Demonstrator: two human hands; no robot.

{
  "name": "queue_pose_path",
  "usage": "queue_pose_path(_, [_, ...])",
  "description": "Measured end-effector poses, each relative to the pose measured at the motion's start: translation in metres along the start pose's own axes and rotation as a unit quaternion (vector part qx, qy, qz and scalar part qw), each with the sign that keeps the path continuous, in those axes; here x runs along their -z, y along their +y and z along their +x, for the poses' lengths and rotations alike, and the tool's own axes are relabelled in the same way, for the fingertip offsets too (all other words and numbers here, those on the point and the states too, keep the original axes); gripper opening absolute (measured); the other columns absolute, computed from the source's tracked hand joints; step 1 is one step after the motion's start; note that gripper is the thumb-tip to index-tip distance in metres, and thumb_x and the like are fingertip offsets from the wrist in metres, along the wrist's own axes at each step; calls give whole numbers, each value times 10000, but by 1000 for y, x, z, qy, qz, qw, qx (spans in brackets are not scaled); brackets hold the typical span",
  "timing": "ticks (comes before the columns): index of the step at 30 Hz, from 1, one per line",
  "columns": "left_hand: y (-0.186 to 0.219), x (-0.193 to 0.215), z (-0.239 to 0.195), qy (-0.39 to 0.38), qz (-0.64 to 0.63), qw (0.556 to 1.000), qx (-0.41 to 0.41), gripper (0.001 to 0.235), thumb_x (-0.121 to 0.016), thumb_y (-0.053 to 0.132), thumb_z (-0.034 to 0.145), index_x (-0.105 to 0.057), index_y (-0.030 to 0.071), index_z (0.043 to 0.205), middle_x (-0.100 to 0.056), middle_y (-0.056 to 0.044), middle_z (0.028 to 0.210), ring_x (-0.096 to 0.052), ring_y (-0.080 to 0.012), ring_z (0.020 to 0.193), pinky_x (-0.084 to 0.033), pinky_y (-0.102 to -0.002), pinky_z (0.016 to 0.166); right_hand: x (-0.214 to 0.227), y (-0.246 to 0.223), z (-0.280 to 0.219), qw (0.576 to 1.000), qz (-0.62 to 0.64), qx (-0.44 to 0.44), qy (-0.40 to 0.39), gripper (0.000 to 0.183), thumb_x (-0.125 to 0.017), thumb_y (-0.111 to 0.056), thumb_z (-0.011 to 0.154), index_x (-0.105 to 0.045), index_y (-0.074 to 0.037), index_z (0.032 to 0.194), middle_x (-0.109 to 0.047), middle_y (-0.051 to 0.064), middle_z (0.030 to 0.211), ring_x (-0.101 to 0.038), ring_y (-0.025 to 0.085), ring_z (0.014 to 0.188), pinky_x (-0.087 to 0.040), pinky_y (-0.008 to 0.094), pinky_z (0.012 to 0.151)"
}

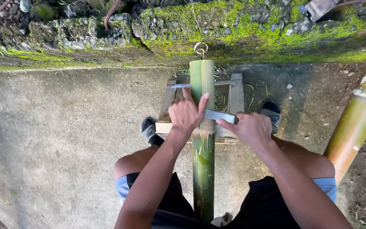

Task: The recorder is scraping and cleaning the surface of a bamboo pole using a knife.

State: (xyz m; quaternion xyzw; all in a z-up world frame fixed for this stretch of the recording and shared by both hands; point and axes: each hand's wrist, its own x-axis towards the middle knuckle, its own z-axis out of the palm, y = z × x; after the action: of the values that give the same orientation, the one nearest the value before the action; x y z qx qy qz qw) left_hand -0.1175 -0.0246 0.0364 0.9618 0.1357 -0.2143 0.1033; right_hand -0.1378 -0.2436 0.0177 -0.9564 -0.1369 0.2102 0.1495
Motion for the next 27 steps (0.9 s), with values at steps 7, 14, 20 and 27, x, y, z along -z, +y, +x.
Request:
queue_pose_path(7, [-3,-6,23,-18,29,999,4,1030,-222,728,946,-344,-125,1509,-701,-113,618,-706,-261,545,-551,-441,508,3,-1,15,1000,-8,-8,0,846,-439,-908,834,-652,-138,556,-426,-17,390,-439,164,283,-297,358,327])
queue_pose_path(14, [5,12,25,20,34,999,-9,1080,-185,761,938,-382,-148,1487,-717,-148,661,-722,-284,599,-554,-409,598,6,0,25,1000,5,-1,21,838,-474,-914,790,-627,-137,514,-438,1,357,-463,168,301,-316,351,343])
queue_pose_path(20, [-8,-16,53,115,52,991,-45,1056,-196,767,995,-428,-166,1431,-722,-175,742,-726,-308,669,-568,-427,687,8,-1,30,999,8,-5,45,841,-484,-921,785,-624,-139,509,-445,35,366,-478,200,320,-340,370,353])
queue_pose_path(27, [8,25,51,29,27,999,-31,1046,-213,771,936,-440,-139,1399,-714,-146,718,-727,-281,660,-577,-420,617,11,-1,47,999,-9,-17,35,823,-488,-918,785,-605,-155,500,-439,5,368,-462,183,300,-333,363,331])
